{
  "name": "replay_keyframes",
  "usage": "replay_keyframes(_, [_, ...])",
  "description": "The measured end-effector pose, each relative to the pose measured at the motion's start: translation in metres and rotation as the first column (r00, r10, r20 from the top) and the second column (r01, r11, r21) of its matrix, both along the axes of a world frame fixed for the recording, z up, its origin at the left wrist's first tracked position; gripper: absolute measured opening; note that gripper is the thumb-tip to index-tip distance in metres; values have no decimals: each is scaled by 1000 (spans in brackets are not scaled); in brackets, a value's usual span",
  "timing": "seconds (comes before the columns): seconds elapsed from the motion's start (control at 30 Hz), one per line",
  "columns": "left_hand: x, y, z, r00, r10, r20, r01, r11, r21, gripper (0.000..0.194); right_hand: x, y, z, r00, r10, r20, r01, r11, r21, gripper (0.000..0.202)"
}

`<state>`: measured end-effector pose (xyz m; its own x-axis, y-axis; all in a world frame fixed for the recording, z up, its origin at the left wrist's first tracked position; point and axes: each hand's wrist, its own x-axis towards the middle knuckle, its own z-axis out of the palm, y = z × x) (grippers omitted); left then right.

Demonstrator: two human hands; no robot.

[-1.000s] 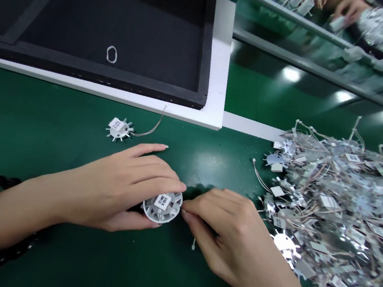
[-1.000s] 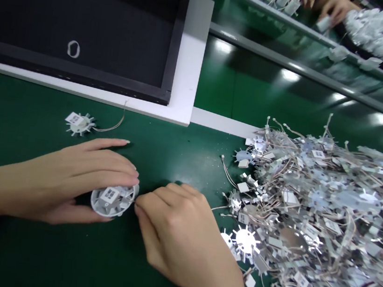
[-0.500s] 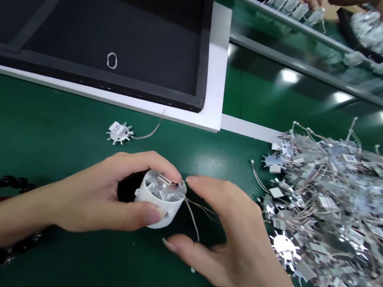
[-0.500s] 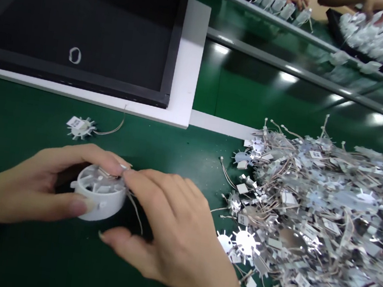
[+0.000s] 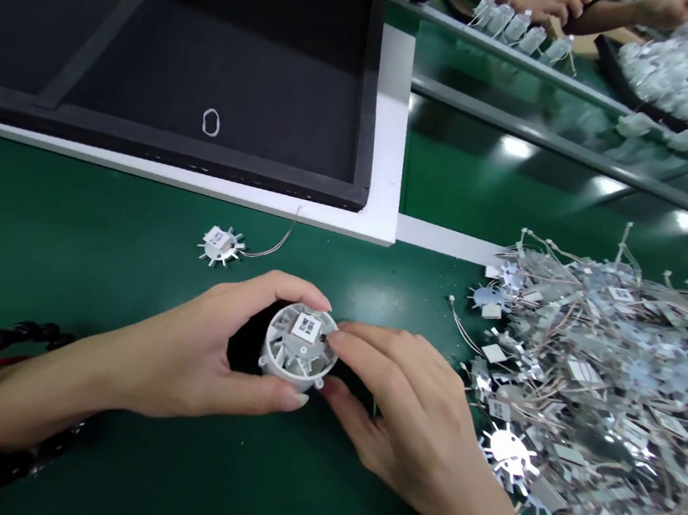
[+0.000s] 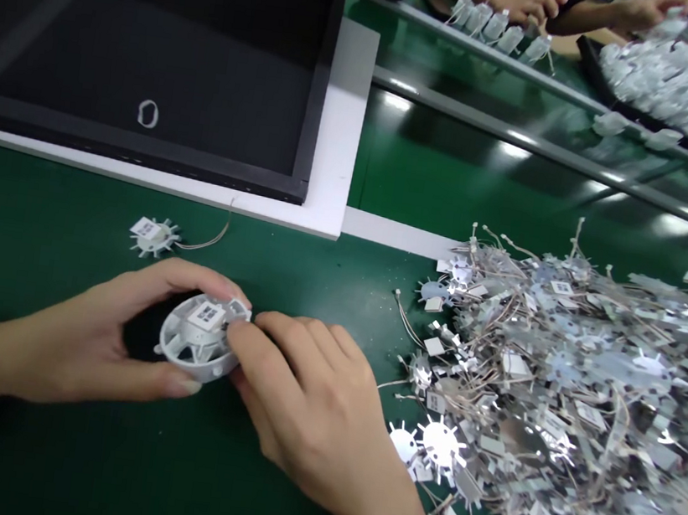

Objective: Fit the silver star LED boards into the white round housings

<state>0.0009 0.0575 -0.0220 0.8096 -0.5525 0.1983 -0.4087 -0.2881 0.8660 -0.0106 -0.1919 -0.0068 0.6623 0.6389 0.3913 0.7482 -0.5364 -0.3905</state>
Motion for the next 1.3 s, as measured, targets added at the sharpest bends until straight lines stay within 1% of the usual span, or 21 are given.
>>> replay_keyframes(0.07, [0, -1, -6, 994, 33, 101, -40, 997, 72, 44, 0, 0, -1, 1000, -15, 20, 16, 999, -44, 18])
replay_keyframes(0.13, [0, -2, -11, 980, 37, 197, -61, 991, 120, 41, 1, 0, -3, 1000, -15, 10, 16, 997, -79, 20])
replay_keyframes(0.23, [1, -2, -13, 950, -32, 311, -31, 981, 194, 37, 1, 0, -5, 1000, 1, -27, -3, 996, -89, 23])
replay_keyframes(0.3, [2, 0, -10, 935, -75, 347, -7, 974, 228, 41, 1, 2, -6, 1000, 4, -9, -5, 996, -84, 23])
replay_keyframes(0.33, [4, 2, -6, 934, -66, 352, -15, 975, 222, 45, 1, 4, -7, 1000, 2, 13, -1, 997, -80, 23])
replay_keyframes(0.4, [10, 10, 4, 937, 27, 349, -98, 978, 187, 47, 1, 9, -9, 998, -13, 59, 17, 998, -69, 20])
replay_keyframes(0.47, [18, 23, 16, 924, 147, 352, -227, 953, 198, 35, 2, 15, -12, 994, -45, 96, 49, 998, -45, 17])
replay_keyframes(0.5, [23, 31, 21, 910, 176, 374, -282, 927, 248, 27, 4, 18, -14, 990, -74, 119, 78, 996, -32, 16])
replay_keyframes(0.53, [28, 39, 26, 897, 170, 408, -318, 889, 329, 23, 6, 20, -15, 982, -115, 147, 119, 993, -18, 16])
replay_keyframes(0.57, [33, 48, 29, 885, 140, 444, -347, 833, 430, 24, 8, 22, -17, 969, -166, 182, 170, 985, -7, 16])
replay_keyframes(0.63, [42, 64, 31, 878, 32, 477, -357, 706, 611, 37, 14, 22, -19, 925, -278, 257, 289, 957, -2, 20])
replay_keyframes(0.67, [46, 71, 31, 881, -14, 473, -348, 658, 668, 47, 17, 21, -19, 900, -326, 291, 342, 940, -5, 22])
replay_keyframes(0.7, [49, 77, 29, 886, -40, 462, -337, 627, 702, 55, 19, 20, -19, 875, -364, 318, 386, 923, -5, 22])
replay_keyframes(0.73, [51, 82, 27, 894, -51, 444, -324, 611, 722, 63, 21, 18, -18, 855, -397, 335, 421, 907, -1, 20])
replay_keyframes(0.83, [55, 90, 22, 918, -37, 396, -294, 606, 739, 75, 20, 10, -15, 832, -448, 326, 470, 883, 14, 6])
replay_keyframes(0.93, [55, 91, 21, 925, -52, 376, -264, 624, 736, 74, 16, 5, -15, 869, -435, 237, 450, 893, -11, 13])
replay_keyframes(1.0, [53, 89, 21, 915, -79, 396, -258, 641, 723, 73, 14, 3, -18, 892, -417, 174, 427, 904, -20, 11])
replay_keyframes(1.07, [52, 87, 21, 891, -123, 436, -256, 659, 707, 74, 14, 3, -21, 913, -386, 128, 392, 919, -26, 16])
replay_keyframes(1.17, [52, 88, 18, 866, -180, 467, -234, 680, 695, 74, 13, 4, -25, 956, -290, 51, 292, 956, -41, 28])
replay_keyframes(1.23, [54, 90, 16, 866, -186, 464, -222, 689, 690, 70, 12, 6, -25, 969, -247, 14, 248, 968, -40, 27])
replay_keyframes(1.3, [56, 91, 14, 856, -183, 484, -236, 694, 680, 68, 10, 8, -23, 972, -235, 7, 235, 972, -15, 22])
